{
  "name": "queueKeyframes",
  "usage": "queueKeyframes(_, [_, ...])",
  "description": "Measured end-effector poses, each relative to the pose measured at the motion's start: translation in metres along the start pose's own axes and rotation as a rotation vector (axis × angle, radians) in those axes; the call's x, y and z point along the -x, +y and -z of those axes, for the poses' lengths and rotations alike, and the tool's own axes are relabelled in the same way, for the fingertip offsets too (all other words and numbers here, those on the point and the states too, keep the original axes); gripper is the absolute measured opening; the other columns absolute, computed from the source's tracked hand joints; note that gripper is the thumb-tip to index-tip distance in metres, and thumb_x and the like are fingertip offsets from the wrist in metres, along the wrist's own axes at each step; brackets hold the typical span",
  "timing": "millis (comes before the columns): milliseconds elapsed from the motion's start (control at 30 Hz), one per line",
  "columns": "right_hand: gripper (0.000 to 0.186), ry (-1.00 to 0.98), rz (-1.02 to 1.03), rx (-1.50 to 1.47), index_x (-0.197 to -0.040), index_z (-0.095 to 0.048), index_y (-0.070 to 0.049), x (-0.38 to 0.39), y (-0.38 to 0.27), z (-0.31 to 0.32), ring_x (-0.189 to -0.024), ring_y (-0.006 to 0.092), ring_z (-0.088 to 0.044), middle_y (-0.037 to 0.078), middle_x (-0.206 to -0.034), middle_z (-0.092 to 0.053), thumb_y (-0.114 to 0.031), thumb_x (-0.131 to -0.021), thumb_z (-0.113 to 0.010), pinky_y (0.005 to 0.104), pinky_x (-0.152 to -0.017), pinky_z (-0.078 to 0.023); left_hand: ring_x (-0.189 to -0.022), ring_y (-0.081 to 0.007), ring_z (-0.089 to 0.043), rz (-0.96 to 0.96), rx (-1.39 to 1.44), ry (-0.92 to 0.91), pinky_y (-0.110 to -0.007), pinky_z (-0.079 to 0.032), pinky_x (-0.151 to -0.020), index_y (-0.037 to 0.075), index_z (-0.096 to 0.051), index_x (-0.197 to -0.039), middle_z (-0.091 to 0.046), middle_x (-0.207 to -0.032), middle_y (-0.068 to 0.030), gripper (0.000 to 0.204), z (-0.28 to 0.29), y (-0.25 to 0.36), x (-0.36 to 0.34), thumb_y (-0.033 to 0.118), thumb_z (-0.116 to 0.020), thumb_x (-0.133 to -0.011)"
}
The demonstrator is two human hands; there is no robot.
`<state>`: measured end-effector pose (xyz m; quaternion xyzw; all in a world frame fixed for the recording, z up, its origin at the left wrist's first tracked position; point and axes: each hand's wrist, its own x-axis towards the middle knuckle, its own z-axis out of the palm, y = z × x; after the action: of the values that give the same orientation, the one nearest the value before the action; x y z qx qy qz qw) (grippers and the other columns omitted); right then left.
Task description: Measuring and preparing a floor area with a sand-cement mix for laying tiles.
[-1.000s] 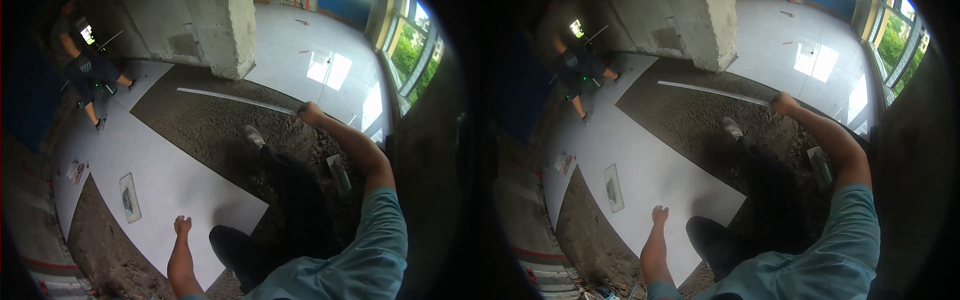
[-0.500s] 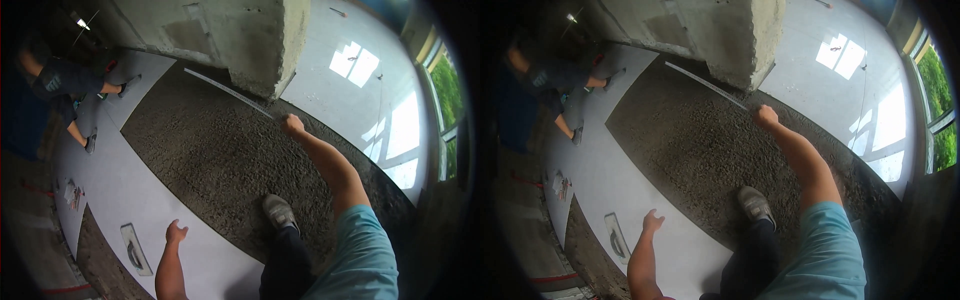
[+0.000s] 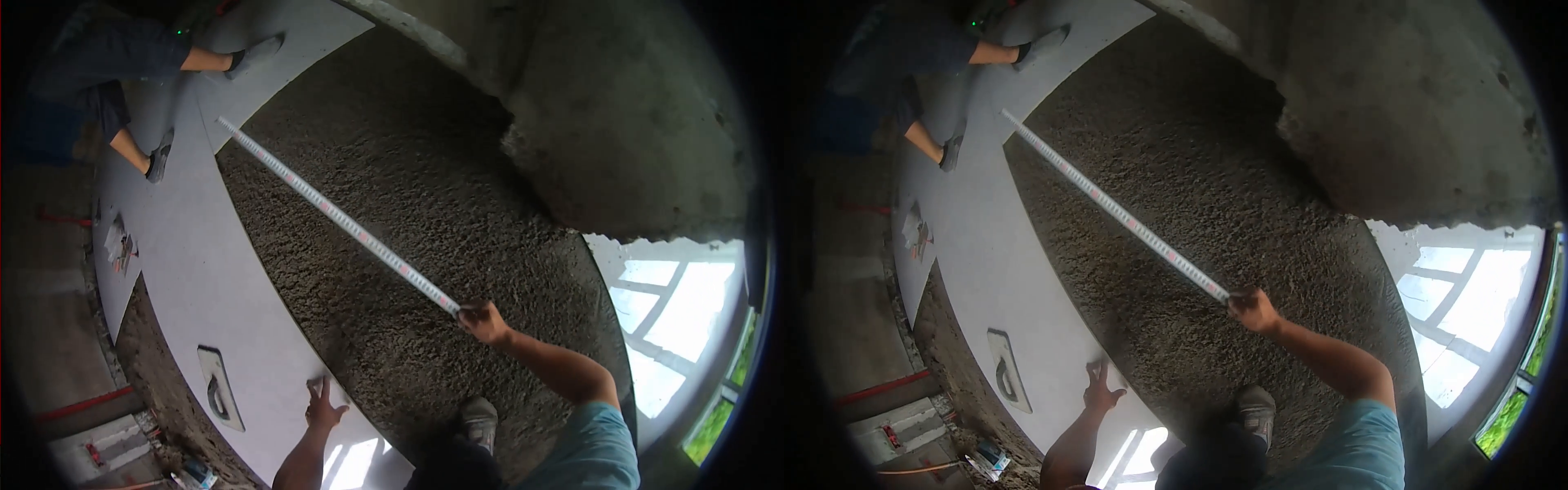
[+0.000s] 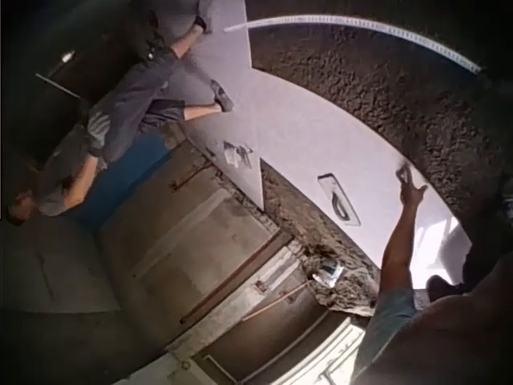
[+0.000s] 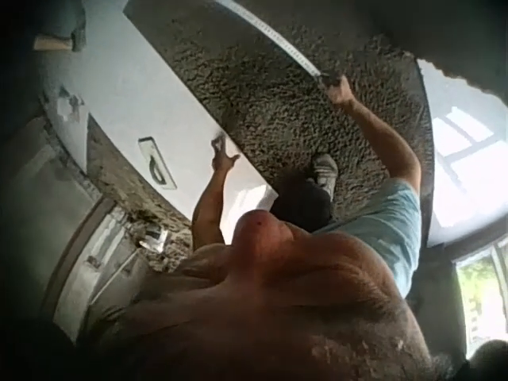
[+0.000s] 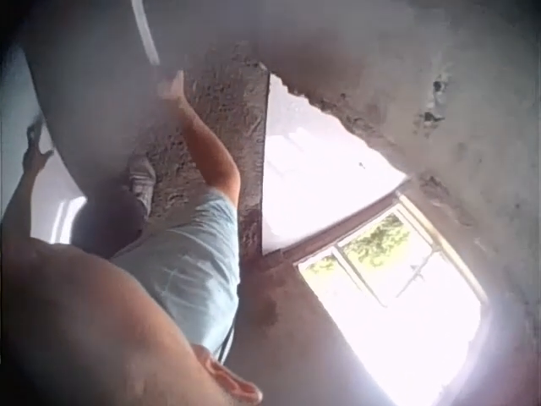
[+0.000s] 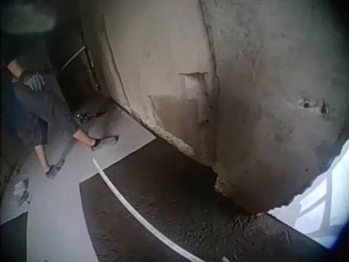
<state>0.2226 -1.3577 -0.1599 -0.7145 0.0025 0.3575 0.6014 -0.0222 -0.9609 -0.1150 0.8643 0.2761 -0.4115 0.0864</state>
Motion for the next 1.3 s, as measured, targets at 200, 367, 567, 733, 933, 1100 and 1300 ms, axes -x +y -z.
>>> queueKeyframes(200, [0.017,-0.446,0.111,-0.161,-0.09,-0.064,0.0,-0.008,-0.029,-0.157,-0.057,0.0151,-0.059,0.007,-0.072,-0.064,-0.014,-0.097,-0.057,0.0332,-0.054,-0.052,-0.124,-0.0393,-0.053,-0.015,-0.135,0.06,-0.048,-0.055,-0.084,0.029,-0.019,-0.154,-0.01,-0.158,-0.0247,0.1,-0.005,-0.006,-0.006,0.046,-0.077,-0.075])
queueKeyframes(367, [0.013,-0.555,0.534,0.169,-0.083,-0.064,-0.002,-0.042,-0.129,-0.244,-0.061,0.0216,-0.062,0.011,-0.07,-0.063,-0.011,-0.091,-0.057,0.0369,-0.058,-0.049,-0.132,-0.0375,-0.045,0.019,-0.111,-0.047,-0.053,-0.049,-0.094,0.038,-0.01,-0.154,-0.007,-0.16,-0.023,0.1,0.003,-0.005,-0.007,0.05,-0.074,-0.077])
queueKeyframes(567, [0.017,-0.601,0.4,0.194,-0.079,-0.062,-0.002,0.01,-0.082,-0.262,-0.063,0.0279,-0.063,0.014,-0.068,-0.061,-0.012,-0.09,-0.056,0.0404,-0.059,-0.049,-0.124,-0.0367,-0.053,-0.025,-0.114,-0.031,-0.049,-0.051,-0.091,0.034,-0.01,-0.155,-0.012,-0.159,-0.0231,0.105,-0.013,-0.024,-0.015,0.049,-0.075,-0.074])
queueKeyframes(733, [0.022,-0.501,0.279,0.252,-0.074,-0.06,-0.003,0.044,-0.034,-0.25,-0.057,0.0248,-0.062,0.011,-0.066,-0.059,-0.014,-0.092,-0.053,0.04,-0.055,-0.049,-0.105,-0.0344,-0.065,0.0,-0.098,0.059,-0.048,-0.054,-0.081,0.023,-0.022,-0.154,-0.014,-0.16,-0.0188,0.106,-0.006,-0.022,0.002,0.047,-0.078,-0.067])
queueKeyframes(933, [0.019,-0.271,0.438,0.258,-0.077,-0.061,-0.003,0.044,0.036,-0.266,-0.058,0.026,-0.063,0.013,-0.066,-0.061,-0.015,-0.091,-0.054,0.041,-0.055,-0.048,-0.12,-0.0318,-0.059,-0.013,-0.034,0.098,-0.044,-0.05,-0.095,0.027,-0.018,-0.155,-0.016,-0.161,-0.0142,0.108,0.005,-0.003,0.013,0.044,-0.079,-0.067])
queueKeyframes(1100, [0.017,-0.268,0.274,0.333,-0.087,-0.066,-0.005,0.073,0.03,-0.279,-0.065,0.0294,-0.066,0.017,-0.073,-0.064,-0.019,-0.09,-0.057,0.0454,-0.059,-0.049,-0.128,-0.0313,-0.051,-0.433,0.334,0.424,-0.045,-0.048,-0.097,0.025,-0.025,-0.152,-0.04,-0.15,-0.0155,0.087,-0.064,-0.06,-0.019,0.034,-0.072,-0.078])
queueKeyframes(1300, [0.039,-0.249,0.584,0.894,-0.114,-0.063,-0.002,0.124,0.041,-0.229,-0.091,0.0356,-0.066,0.019,-0.101,-0.066,-0.03,-0.086,-0.067,0.0458,-0.071,-0.053,-0.081,-0.0245,-0.059,0.059,1.945,0.221,-0.038,-0.05,-0.068,0.005,-0.045,-0.117,-0.057,-0.094,-0.0132,0.027,-0.07,0.028,0.011,0.019,-0.052,-0.095])
